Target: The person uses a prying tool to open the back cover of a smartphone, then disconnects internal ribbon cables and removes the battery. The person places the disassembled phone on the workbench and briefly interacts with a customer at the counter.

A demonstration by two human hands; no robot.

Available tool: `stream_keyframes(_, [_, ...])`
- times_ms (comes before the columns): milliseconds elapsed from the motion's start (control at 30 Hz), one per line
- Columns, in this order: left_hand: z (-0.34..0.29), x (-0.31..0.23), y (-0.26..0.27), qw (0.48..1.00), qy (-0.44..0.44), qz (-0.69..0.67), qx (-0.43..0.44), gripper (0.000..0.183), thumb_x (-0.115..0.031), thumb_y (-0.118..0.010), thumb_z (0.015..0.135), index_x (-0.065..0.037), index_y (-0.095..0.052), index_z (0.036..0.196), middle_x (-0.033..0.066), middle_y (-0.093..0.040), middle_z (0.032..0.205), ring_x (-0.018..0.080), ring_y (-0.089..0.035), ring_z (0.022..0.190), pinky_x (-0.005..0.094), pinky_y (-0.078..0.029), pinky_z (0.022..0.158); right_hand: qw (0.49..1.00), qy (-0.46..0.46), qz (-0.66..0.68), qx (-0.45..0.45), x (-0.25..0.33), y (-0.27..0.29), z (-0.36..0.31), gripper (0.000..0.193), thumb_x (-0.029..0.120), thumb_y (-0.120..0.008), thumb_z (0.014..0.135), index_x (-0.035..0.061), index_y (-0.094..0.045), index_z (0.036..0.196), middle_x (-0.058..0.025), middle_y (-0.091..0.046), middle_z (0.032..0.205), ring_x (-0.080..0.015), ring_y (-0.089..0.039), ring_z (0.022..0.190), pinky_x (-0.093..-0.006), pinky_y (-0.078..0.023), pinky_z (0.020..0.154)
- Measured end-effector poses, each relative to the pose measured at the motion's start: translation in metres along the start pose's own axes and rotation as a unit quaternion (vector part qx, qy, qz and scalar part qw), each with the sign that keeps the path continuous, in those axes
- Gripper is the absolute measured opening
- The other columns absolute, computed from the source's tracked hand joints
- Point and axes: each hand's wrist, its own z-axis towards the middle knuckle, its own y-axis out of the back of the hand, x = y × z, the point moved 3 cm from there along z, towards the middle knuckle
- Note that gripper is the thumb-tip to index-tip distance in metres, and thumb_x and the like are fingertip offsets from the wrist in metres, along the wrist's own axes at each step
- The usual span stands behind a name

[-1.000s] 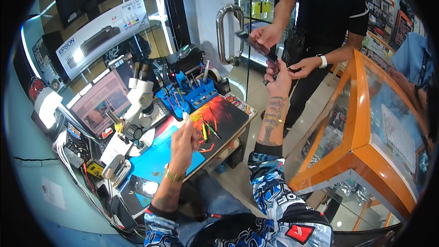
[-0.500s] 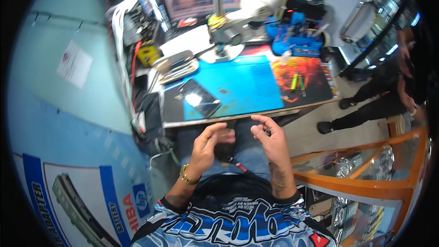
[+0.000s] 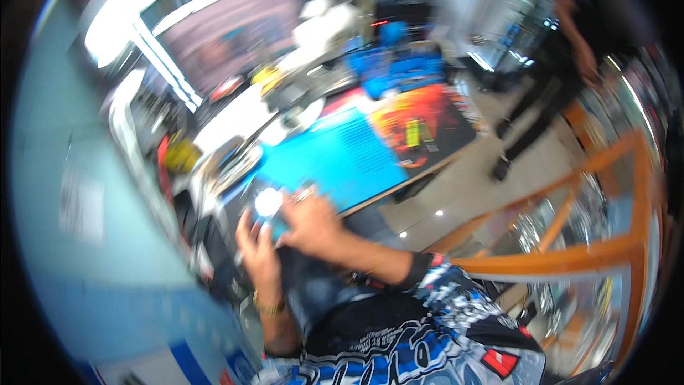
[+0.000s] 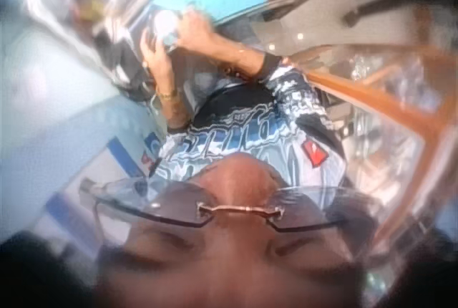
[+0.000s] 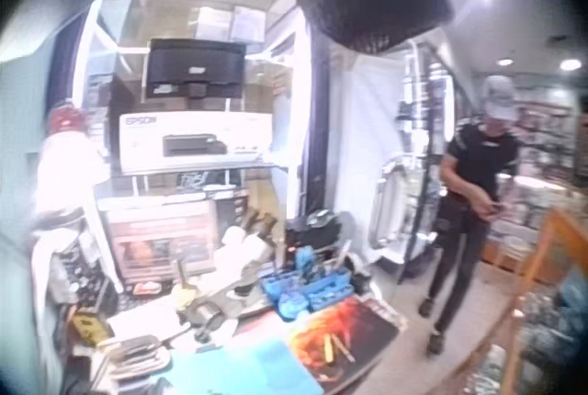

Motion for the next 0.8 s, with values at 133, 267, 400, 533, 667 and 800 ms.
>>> stream_keyframes(133, [-0.001,0.028,0.015,0.999,-0.018,-0.038,0.005,0.052,-0.014,-0.055,0.105,-0.002,-0.041,0.153,0.0119,-0.047,0.150,0.0220,-0.053,0.129,0.0358,-0.044,0.107,0.996,-0.031,-0.059,0.058,-0.008,-0.042,0.013,0.085,0.028,-0.084,0.073,-0.0044,-0.050,0.144,-0.0269,-0.064,0.122,-0.0422,-0.056,0.122,-0.0465,-0.052,0.094])
stream_keyframes(267, [-0.004,-0.001,0.013,0.987,0.094,-0.130,0.007,0.060,-0.028,-0.055,0.107,-0.003,-0.034,0.157,0.0263,-0.037,0.157,0.0353,-0.046,0.142,0.0430,-0.039,0.115,0.996,-0.008,-0.057,0.074,-0.001,-0.036,0.019,0.101,0.030,-0.088,0.067,-0.0086,-0.042,0.149,-0.0302,-0.061,0.125,-0.0427,-0.051,0.126,-0.0468,-0.049,0.100])
stream_keyframes(400, [0.011,0.008,0.004,0.961,0.152,-0.232,0.006,0.064,-0.036,-0.057,0.106,-0.003,-0.034,0.156,0.0314,-0.032,0.159,0.0388,-0.039,0.147,0.0453,-0.032,0.120,0.998,-0.026,-0.031,0.046,-0.024,-0.062,0.030,0.112,0.034,-0.092,0.059,-0.0072,-0.041,0.150,-0.0299,-0.061,0.126,-0.0423,-0.053,0.125,-0.0481,-0.051,0.097])
stream_keyframes(533, [0.021,0.014,0.008,0.953,0.146,-0.264,-0.012,0.064,-0.038,-0.056,0.106,-0.005,-0.034,0.155,0.0255,-0.036,0.159,0.0341,-0.040,0.146,0.0406,-0.034,0.116,0.994,-0.032,0.030,0.098,-0.029,-0.029,0.044,0.110,0.036,-0.092,0.056,-0.0035,-0.044,0.147,-0.0299,-0.065,0.118,-0.0434,-0.059,0.116,-0.0510,-0.054,0.091])
stream_keyframes(667, [0.042,0.022,-0.012,0.953,0.162,-0.254,0.042,0.059,-0.040,-0.053,0.107,-0.008,-0.038,0.153,0.0194,-0.049,0.151,0.0252,-0.051,0.132,0.0346,-0.040,0.102,0.969,-0.052,0.155,0.185,-0.052,0.000,0.068,0.110,0.036,-0.089,0.056,-0.0020,-0.042,0.149,-0.0278,-0.069,0.111,-0.0424,-0.066,0.109,-0.0516,-0.056,0.087])
stream_keyframes(800, [0.068,0.029,-0.040,0.927,0.129,-0.340,0.094,0.052,-0.044,-0.053,0.106,-0.006,-0.052,0.140,0.0155,-0.066,0.131,0.0269,-0.064,0.116,0.0434,-0.050,0.099,0.969,-0.005,0.151,0.195,-0.039,0.018,0.075,0.106,0.042,-0.087,0.059,-0.0015,-0.045,0.146,-0.0258,-0.071,0.104,-0.0434,-0.069,0.100,-0.0516,-0.054,0.085])
